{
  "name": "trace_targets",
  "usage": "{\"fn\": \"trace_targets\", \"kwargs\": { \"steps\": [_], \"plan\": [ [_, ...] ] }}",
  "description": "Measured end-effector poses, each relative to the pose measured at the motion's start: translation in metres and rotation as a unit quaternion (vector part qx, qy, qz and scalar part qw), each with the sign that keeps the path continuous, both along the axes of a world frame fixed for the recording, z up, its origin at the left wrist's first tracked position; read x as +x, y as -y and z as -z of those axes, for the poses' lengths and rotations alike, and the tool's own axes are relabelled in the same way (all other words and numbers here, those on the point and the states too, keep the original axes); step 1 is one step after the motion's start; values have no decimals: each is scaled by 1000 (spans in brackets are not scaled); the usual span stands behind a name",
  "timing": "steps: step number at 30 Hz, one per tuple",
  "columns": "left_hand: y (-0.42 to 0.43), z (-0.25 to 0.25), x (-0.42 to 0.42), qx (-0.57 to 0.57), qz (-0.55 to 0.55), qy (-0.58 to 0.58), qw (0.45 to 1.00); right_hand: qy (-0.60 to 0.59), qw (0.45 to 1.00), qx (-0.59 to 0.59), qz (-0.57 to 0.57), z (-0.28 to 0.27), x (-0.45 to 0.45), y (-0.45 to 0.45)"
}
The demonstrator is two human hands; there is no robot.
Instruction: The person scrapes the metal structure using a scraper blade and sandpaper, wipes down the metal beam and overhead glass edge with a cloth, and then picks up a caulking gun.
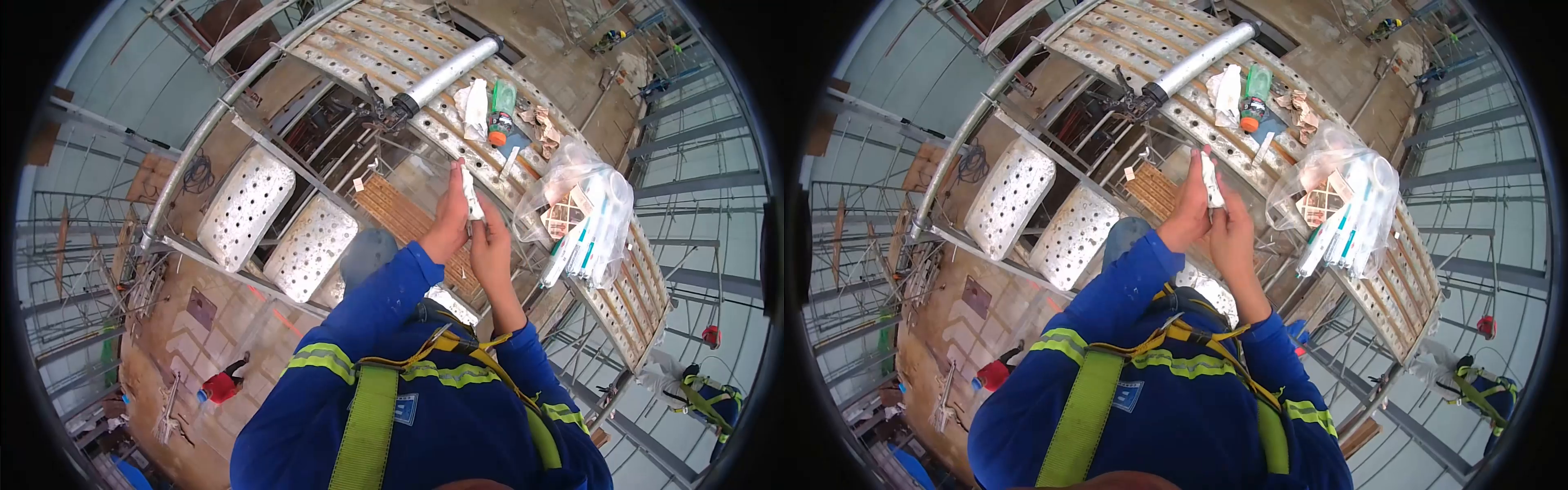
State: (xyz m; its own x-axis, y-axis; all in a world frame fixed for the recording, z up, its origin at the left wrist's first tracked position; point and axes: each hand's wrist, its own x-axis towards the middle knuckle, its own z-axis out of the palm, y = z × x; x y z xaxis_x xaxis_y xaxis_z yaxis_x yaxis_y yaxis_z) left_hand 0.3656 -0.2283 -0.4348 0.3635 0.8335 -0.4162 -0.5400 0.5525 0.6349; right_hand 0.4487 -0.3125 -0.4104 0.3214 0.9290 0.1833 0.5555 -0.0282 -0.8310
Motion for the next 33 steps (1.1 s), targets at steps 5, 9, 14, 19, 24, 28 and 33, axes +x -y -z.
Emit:
{"fn": "trace_targets", "kwargs": {
  "steps": [5,9,14,19,24,28,33],
  "plan": [
    [-35,10,-21,56,-202,-221,952,12,995,-33,-95,-26,-41,31],
    [-22,12,-32,186,-288,-408,846,-9,993,64,-98,-24,-64,26],
    [17,42,-29,245,-262,-384,851,-33,999,15,-34,-20,-49,-9],
    [-13,25,-64,102,-301,-329,889,-51,991,-28,-117,-3,-69,35],
    [48,-2,-52,251,-178,-388,869,-295,951,-84,-21,-1,-68,20],
    [86,17,-29,324,-96,-353,873,-259,964,-56,-29,27,-25,4],
    [32,25,-60,261,-132,-385,875,-217,923,-256,-189,6,-6,39]
  ]
}}
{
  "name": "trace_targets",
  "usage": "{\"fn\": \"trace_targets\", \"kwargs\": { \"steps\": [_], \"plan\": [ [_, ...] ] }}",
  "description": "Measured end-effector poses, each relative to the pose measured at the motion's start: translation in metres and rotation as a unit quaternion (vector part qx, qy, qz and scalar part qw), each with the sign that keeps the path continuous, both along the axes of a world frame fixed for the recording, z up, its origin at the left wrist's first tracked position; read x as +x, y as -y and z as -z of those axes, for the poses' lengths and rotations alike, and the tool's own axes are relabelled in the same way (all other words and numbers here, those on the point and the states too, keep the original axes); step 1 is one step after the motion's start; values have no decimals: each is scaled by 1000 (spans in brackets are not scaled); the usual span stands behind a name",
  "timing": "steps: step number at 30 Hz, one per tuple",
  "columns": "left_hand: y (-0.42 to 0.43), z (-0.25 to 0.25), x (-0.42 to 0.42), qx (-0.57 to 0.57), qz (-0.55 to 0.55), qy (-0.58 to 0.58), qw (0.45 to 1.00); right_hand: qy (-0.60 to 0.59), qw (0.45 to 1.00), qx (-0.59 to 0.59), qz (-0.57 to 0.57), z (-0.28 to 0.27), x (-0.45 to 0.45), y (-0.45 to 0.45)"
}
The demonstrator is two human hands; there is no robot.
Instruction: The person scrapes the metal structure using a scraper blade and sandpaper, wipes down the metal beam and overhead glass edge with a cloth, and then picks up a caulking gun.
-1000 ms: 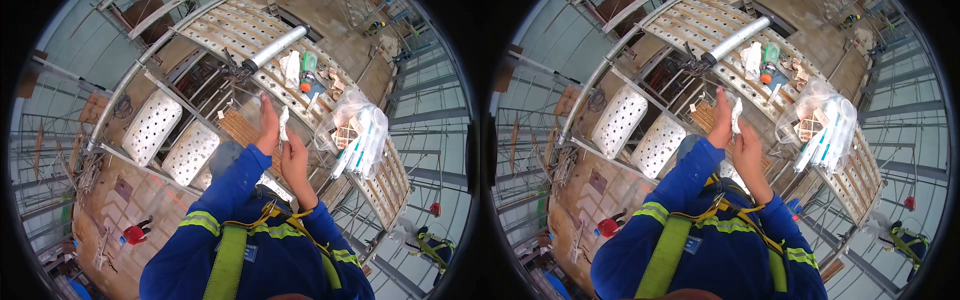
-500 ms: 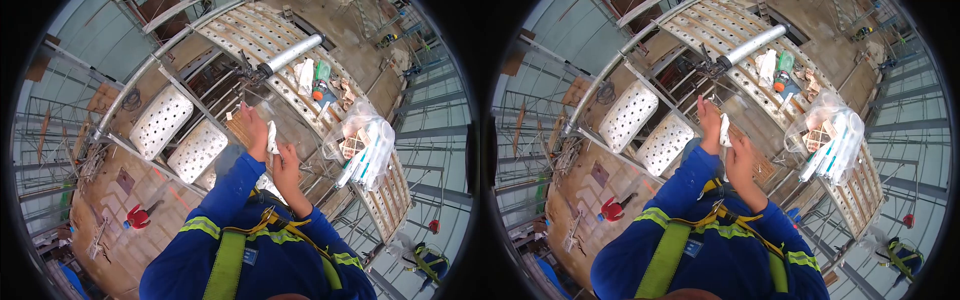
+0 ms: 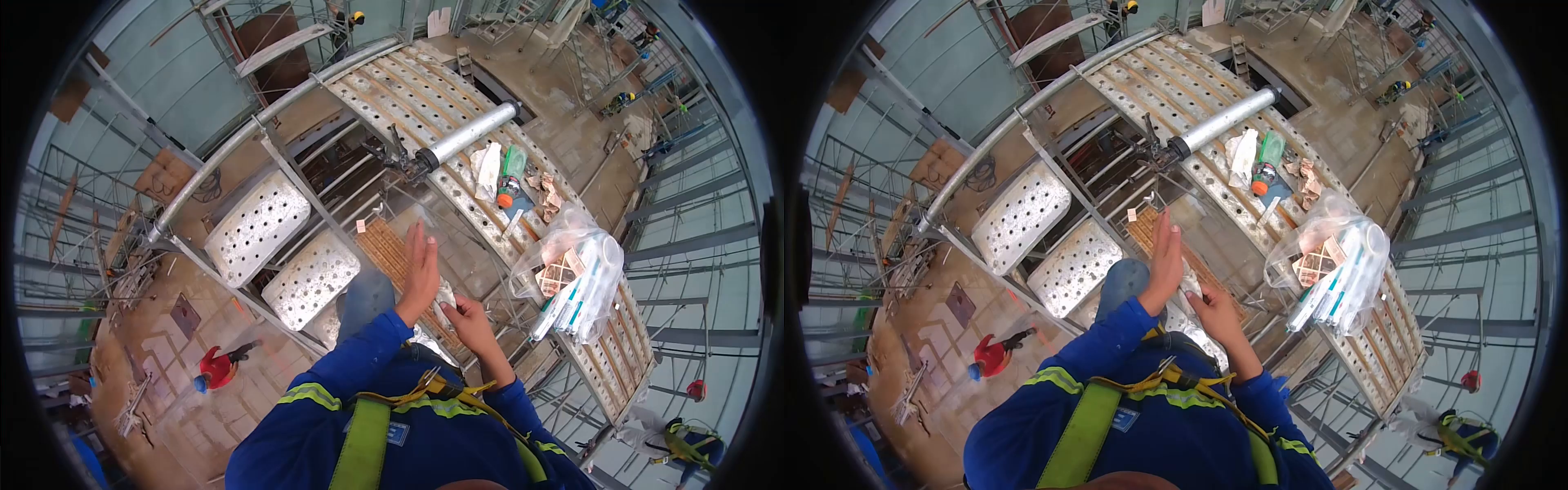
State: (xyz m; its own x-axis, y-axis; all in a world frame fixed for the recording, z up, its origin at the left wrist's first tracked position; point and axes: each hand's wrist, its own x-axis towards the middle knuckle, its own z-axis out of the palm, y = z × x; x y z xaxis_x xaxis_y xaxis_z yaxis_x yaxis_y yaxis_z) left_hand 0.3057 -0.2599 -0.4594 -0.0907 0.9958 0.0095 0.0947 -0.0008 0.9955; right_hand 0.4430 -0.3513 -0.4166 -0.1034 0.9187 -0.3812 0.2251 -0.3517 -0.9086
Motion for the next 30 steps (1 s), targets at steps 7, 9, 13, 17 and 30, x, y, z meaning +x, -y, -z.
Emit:
{"fn": "trace_targets", "kwargs": {
  "steps": [7,9,13,17,30],
  "plan": [
    [-15,8,-25,-25,-14,128,991,137,983,83,91,-48,102,-21],
    [-5,-4,-26,-67,10,103,992,198,957,155,144,-47,171,-38],
    [13,18,-10,-35,4,106,994,431,858,157,232,-98,259,-59],
    [23,32,-16,-65,19,101,993,563,740,195,311,-93,321,-70],
    [-94,-42,-50,149,10,-107,983,586,765,190,190,13,186,-3]
  ]
}}
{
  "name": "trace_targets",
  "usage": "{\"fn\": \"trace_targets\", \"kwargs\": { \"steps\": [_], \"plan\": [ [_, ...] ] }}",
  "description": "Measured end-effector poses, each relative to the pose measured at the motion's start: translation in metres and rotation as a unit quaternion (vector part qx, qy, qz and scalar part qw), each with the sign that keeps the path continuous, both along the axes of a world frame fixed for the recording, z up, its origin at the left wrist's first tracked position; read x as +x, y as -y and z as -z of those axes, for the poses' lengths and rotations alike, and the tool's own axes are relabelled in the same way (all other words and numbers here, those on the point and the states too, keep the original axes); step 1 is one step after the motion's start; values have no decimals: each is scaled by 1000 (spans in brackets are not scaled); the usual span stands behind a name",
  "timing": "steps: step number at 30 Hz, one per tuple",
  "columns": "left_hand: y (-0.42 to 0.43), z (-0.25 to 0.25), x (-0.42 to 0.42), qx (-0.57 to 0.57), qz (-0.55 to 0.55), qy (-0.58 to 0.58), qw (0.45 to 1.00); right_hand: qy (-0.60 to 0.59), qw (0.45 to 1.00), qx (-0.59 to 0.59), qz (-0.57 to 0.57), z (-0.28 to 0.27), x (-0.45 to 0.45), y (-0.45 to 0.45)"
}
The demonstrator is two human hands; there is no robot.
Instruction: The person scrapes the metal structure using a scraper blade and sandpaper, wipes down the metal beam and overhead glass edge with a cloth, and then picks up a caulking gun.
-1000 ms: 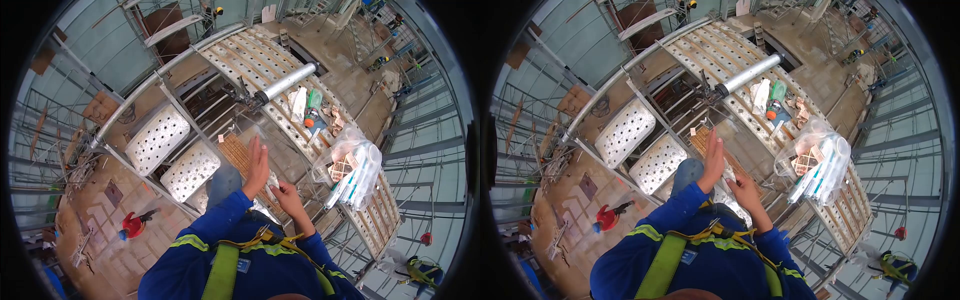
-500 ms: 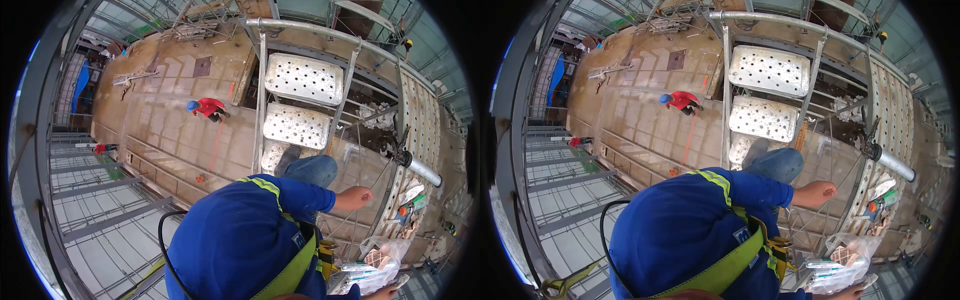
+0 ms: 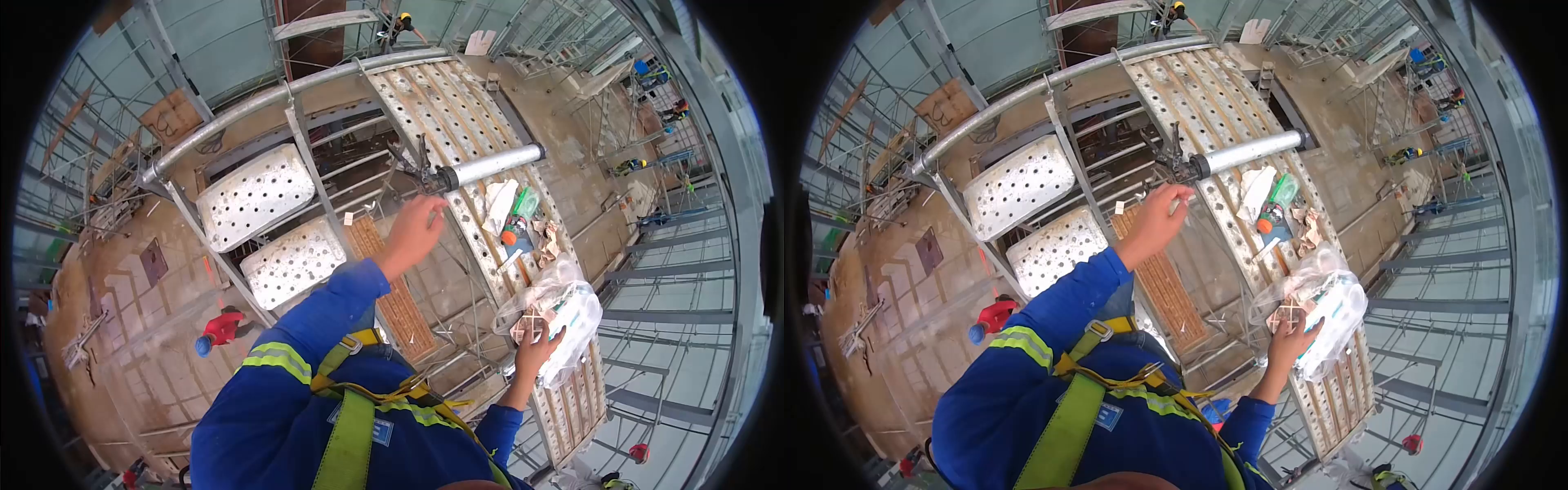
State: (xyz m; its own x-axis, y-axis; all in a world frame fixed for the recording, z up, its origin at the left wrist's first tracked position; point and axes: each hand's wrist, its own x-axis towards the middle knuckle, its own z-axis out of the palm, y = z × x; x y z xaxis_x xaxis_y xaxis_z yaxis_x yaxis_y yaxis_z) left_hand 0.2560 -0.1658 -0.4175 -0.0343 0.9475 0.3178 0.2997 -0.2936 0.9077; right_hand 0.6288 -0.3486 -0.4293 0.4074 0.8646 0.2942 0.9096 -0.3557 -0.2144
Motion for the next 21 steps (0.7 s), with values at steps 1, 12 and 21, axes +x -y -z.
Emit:
{"fn": "trace_targets", "kwargs": {
  "steps": [1,12,21],
  "plan": [
    [-16,-5,6,3,11,0,1000,0,1000,3,11,-3,0,9],
    [-140,32,63,-42,8,-447,894,-17,992,60,111,-7,25,99],
    [-168,49,75,-55,-44,-508,859,-59,987,30,144,2,15,115]
  ]
}}
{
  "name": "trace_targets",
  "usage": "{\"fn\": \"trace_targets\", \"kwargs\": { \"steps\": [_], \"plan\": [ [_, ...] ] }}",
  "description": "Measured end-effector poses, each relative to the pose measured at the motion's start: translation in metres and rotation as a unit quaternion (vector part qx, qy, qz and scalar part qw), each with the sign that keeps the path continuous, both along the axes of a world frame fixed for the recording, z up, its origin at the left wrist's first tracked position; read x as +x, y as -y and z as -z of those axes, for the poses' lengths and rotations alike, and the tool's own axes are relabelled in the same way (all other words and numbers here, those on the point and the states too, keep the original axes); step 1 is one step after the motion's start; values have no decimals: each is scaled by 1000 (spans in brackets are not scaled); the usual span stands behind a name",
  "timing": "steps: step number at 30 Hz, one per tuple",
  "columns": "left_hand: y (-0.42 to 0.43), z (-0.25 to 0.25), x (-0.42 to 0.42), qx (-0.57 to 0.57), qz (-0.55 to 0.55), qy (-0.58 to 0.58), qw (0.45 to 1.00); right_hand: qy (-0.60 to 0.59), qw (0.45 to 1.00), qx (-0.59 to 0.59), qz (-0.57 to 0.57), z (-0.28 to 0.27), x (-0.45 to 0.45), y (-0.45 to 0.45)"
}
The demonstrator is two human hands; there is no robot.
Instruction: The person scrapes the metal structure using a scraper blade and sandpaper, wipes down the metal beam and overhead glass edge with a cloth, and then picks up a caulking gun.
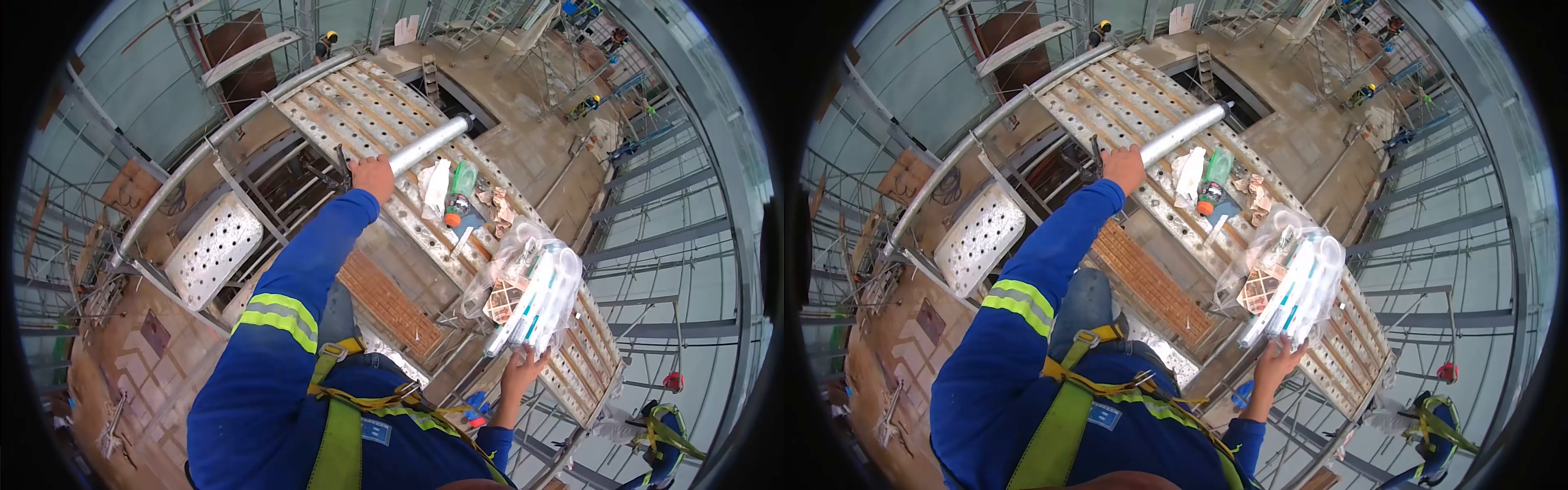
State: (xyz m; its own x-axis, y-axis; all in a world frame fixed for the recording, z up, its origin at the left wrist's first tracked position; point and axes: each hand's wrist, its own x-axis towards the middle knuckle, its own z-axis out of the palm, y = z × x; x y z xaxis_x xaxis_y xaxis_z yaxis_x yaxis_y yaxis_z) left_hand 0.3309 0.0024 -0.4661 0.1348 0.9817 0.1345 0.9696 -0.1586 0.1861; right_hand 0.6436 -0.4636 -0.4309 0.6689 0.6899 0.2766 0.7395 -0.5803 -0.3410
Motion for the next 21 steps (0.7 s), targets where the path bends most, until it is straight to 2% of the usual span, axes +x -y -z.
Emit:
{"fn": "trace_targets", "kwargs": {
  "steps": [4,6,8,11,12,15,16,17,18,19,20,21],
  "plan": [
    [-3,-14,-4,-47,-17,24,998,-13,1000,4,-15,-3,-6,-8],
    [-4,-29,-18,-118,25,124,985,-14,999,24,-37,-9,-12,-17],
    [-4,-46,-36,-139,43,142,979,10,997,65,-44,-3,-8,-29],
    [34,-77,-85,-83,87,184,976,12,990,118,-71,-27,-28,-63],
    [48,-77,-102,-54,77,200,975,1,988,128,-81,-43,-34,-67],
    [114,-114,-153,-62,46,283,956,-26,980,165,-109,-58,-46,-89],
    [132,-111,-173,-117,53,389,912,-19,982,151,-113,-58,-49,-93],
    [146,-89,-200,-143,38,437,887,-40,976,172,-130,-68,-57,-99],
    [166,-65,-221,-92,19,480,872,-21,969,187,-159,-77,-63,-103],
    [186,-57,-240,-124,-23,508,852,-20,965,195,-172,-83,-71,-106],
    [195,-14,-280,-106,-38,482,869,-52,961,202,-184,-86,-78,-108],
    [224,-55,-255,-60,-8,479,876,-16,957,207,-204,-87,-84,-108]
  ]
}}
